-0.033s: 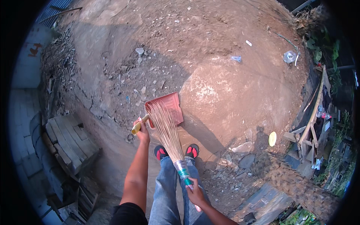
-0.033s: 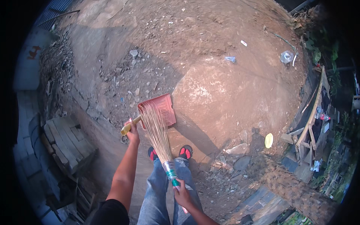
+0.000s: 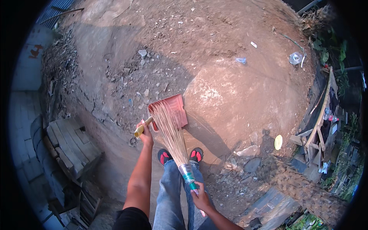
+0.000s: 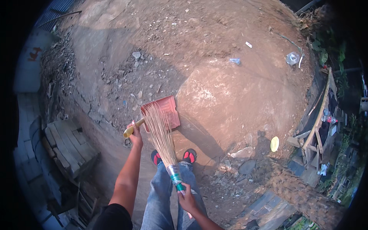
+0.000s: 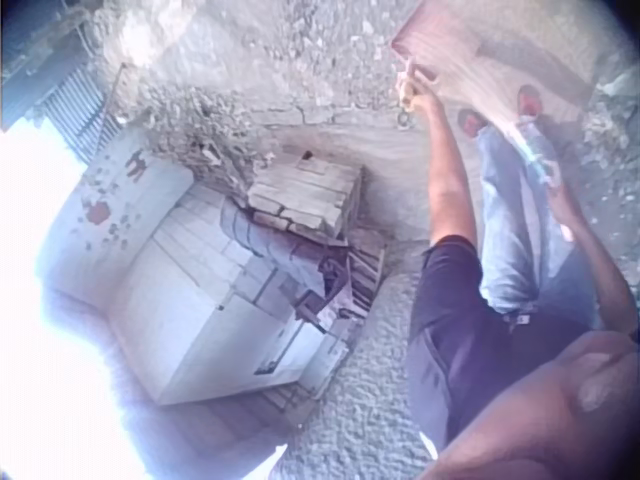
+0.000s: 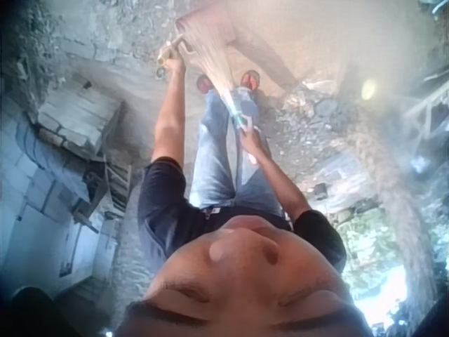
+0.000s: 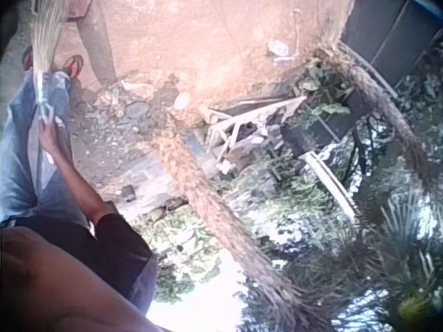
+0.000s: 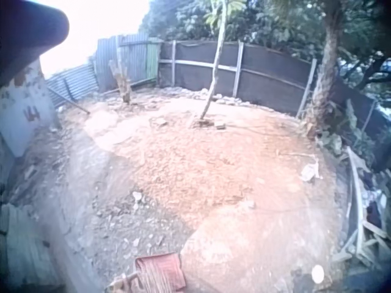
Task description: The person sweeps debris, including dirt, leaves, and plastic waste, into a red dustpan using a traditional broom. They move around a dirt yard, gathering trash from various spots and depositing it into the dustpan.
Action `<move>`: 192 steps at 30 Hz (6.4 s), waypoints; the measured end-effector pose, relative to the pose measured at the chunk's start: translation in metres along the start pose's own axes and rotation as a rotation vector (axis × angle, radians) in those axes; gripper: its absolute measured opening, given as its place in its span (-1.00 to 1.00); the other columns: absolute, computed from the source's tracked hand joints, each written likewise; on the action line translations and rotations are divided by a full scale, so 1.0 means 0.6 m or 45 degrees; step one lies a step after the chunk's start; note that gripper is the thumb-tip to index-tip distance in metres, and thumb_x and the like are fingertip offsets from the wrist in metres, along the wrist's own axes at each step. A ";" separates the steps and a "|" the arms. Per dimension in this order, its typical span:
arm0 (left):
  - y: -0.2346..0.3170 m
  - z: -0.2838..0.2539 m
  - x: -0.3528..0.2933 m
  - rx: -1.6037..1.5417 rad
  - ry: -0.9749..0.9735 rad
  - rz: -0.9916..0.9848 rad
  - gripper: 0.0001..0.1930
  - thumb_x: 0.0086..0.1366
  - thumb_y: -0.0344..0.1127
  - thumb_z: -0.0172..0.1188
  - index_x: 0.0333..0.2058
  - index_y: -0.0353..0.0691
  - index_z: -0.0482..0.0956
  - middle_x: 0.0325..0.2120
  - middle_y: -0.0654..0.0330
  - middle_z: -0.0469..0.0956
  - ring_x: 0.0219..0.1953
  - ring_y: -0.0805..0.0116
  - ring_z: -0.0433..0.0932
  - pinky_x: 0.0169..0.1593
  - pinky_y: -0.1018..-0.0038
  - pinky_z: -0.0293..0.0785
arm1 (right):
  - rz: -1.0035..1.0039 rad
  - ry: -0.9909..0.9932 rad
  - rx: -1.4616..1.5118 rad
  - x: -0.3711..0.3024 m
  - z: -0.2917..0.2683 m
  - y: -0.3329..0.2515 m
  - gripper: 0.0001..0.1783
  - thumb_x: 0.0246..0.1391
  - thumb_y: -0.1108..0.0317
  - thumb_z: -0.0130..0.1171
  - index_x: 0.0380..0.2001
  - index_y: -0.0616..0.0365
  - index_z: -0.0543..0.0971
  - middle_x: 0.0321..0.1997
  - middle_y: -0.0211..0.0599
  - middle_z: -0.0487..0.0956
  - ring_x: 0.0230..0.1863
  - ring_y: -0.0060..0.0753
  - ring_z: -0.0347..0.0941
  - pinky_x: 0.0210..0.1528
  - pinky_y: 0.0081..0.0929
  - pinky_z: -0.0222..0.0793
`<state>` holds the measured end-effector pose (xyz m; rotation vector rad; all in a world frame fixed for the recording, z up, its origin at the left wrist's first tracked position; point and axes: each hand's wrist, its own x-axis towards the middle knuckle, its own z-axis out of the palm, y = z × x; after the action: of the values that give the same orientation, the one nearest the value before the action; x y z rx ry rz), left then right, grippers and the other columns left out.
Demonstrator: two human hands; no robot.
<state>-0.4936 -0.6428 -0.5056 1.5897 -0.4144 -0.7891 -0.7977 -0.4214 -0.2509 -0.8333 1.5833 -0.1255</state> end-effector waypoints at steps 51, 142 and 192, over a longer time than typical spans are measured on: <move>0.072 -0.154 0.209 0.221 0.624 0.110 -0.85 0.45 -0.30 0.03 -0.13 -0.23 0.39 0.11 -0.03 0.41 0.10 0.24 0.40 0.17 0.40 0.30 | -0.216 0.032 -0.647 0.241 -0.159 -0.358 -0.60 0.27 0.16 0.04 0.12 0.03 0.41 -0.31 0.07 0.59 -0.25 0.11 0.58 -0.21 -0.17 0.43; 0.110 -0.344 0.301 0.016 0.733 -0.246 -0.86 0.35 -0.41 0.08 -0.16 -0.01 0.41 0.23 0.25 0.30 -0.24 0.56 0.32 -0.13 0.57 0.32 | -0.292 -0.128 -0.789 0.312 -0.019 -0.543 -0.58 0.24 0.21 0.07 0.14 0.02 0.40 -0.35 0.16 0.59 -0.26 0.24 0.57 -0.27 -0.06 0.44; 0.084 -0.462 0.305 0.261 0.744 -0.193 -0.74 0.23 -0.61 0.01 -0.17 -0.08 0.43 0.18 -0.03 0.36 0.24 0.08 0.32 0.25 0.33 0.22 | -0.226 0.005 -0.801 0.380 0.082 -0.522 -0.62 0.26 0.22 0.06 0.08 0.12 0.44 -0.47 -0.14 0.56 -0.44 -0.28 0.52 -0.34 -0.28 0.42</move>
<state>-0.1647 -0.5739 -0.4988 1.9695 0.0527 -0.3673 -0.6084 -0.7614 -0.2832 -1.4607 1.5658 0.2598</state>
